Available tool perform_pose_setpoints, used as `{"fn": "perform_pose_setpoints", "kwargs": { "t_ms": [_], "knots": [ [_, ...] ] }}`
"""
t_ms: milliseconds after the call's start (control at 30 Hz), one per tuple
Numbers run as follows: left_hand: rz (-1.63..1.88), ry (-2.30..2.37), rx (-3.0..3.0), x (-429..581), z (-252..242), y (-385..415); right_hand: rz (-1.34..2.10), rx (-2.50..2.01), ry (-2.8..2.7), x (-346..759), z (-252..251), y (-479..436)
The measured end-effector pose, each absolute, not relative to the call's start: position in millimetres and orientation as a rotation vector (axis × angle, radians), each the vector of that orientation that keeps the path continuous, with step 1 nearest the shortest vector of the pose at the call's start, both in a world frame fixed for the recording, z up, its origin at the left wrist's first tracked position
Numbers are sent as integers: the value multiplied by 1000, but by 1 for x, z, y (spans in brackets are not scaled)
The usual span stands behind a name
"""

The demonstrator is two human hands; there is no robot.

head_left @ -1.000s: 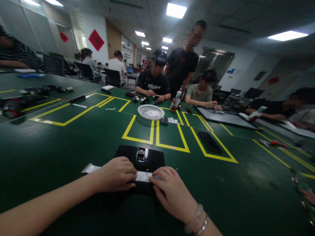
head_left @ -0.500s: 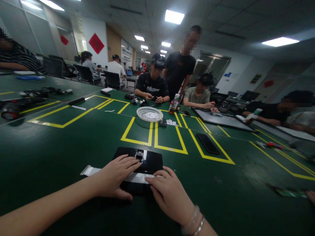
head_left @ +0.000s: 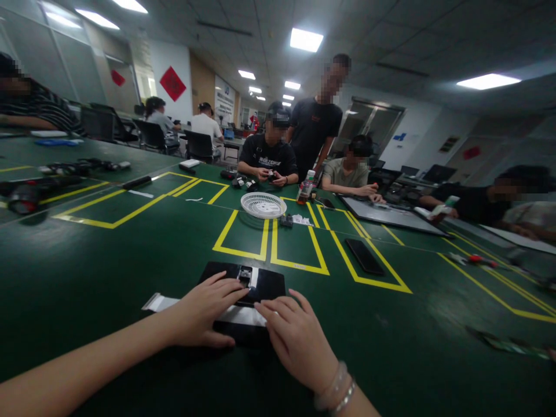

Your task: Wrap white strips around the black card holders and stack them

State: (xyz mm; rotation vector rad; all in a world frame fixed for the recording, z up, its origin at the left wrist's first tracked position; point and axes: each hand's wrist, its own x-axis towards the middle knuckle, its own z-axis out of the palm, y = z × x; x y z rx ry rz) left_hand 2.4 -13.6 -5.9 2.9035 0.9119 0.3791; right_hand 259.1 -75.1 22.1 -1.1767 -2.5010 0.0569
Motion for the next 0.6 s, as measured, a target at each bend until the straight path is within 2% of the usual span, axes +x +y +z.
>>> {"fn": "perform_pose_setpoints", "kwargs": {
  "t_ms": [233,400,600],
  "knots": [
    [446,1066,2868,-20,5,8,-15,-1185,-2340,268,19,-68],
    [484,1579,2741,-83,8,55,59,-1229,-2357,267,17,-67],
    [263,2218,2374,-178,8,84,126,-1316,-2402,266,13,-66]
  ]
}}
